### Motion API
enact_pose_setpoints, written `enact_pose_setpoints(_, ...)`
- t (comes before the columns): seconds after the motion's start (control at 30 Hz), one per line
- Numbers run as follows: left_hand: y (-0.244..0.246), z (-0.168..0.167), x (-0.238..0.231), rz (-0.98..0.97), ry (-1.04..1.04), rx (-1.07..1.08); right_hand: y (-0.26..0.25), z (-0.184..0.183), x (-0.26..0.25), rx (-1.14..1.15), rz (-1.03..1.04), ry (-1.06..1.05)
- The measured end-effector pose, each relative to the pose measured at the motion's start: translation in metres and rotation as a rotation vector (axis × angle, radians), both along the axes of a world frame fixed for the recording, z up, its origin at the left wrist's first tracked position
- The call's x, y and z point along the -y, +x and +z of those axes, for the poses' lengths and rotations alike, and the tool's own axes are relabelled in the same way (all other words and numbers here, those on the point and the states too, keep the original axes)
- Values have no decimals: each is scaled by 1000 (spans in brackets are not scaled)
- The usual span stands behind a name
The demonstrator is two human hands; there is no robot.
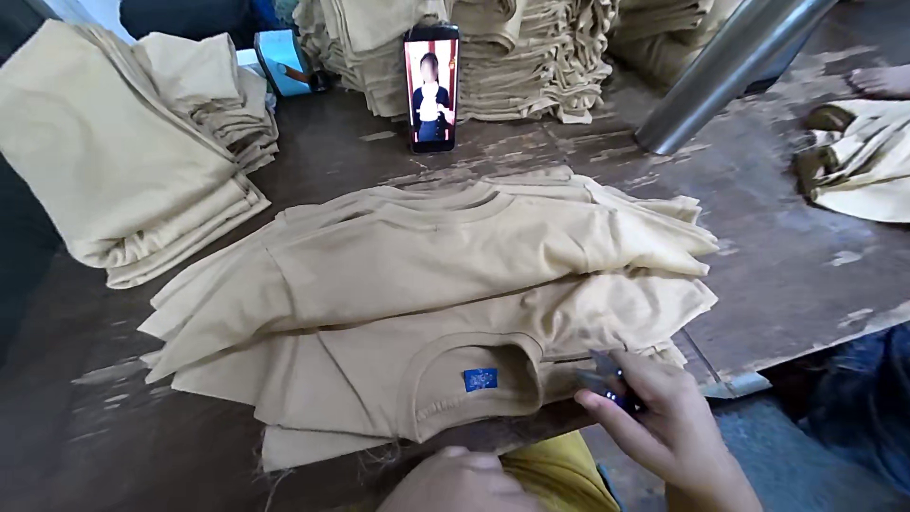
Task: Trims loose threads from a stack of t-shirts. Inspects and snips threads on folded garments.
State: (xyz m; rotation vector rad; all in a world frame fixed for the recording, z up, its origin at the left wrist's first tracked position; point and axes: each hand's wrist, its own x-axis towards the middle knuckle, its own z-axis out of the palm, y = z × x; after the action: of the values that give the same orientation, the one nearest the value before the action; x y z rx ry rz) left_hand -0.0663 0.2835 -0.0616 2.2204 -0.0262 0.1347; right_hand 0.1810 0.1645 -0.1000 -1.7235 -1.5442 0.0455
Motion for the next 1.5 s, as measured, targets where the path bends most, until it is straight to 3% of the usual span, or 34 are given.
enact_pose_setpoints(0.17, -7, -18, -10, 861, 375, 58, -24, -4, -30, 11, 13, 62)
enact_pose_setpoints(0.27, -16, -29, -19, 1096, 477, -56, -25, -3, -35, -11, 63, 120)
enact_pose_setpoints(0.4, -29, -17, -15, 1130, 433, -75, -17, 3, -24, 87, 154, 223)
enact_pose_setpoints(0.5, -26, -19, -22, 1178, 326, 256, -21, -5, -26, 244, 350, 66)
enact_pose_setpoints(0.57, -20, -25, -27, 1140, -23, 467, -28, -13, -29, 267, 404, -19)
enact_pose_setpoints(0.67, -13, -23, -30, 1039, -790, 590, -33, -10, -32, 200, 407, -16)
enact_pose_setpoints(0.73, -13, -24, -28, 981, -992, 643, -37, -3, -34, 54, 443, -19)
enact_pose_setpoints(1.03, -18, -43, -14, 1014, -685, 677, -82, 0, -83, -401, 519, 188)
enact_pose_setpoints(1.23, -17, -40, -7, 966, -524, 669, -90, 5, -98, -304, 444, 229)
enact_pose_setpoints(1.5, -4, -49, 1, 1091, -165, 628, -94, 11, -85, 19, 382, 213)
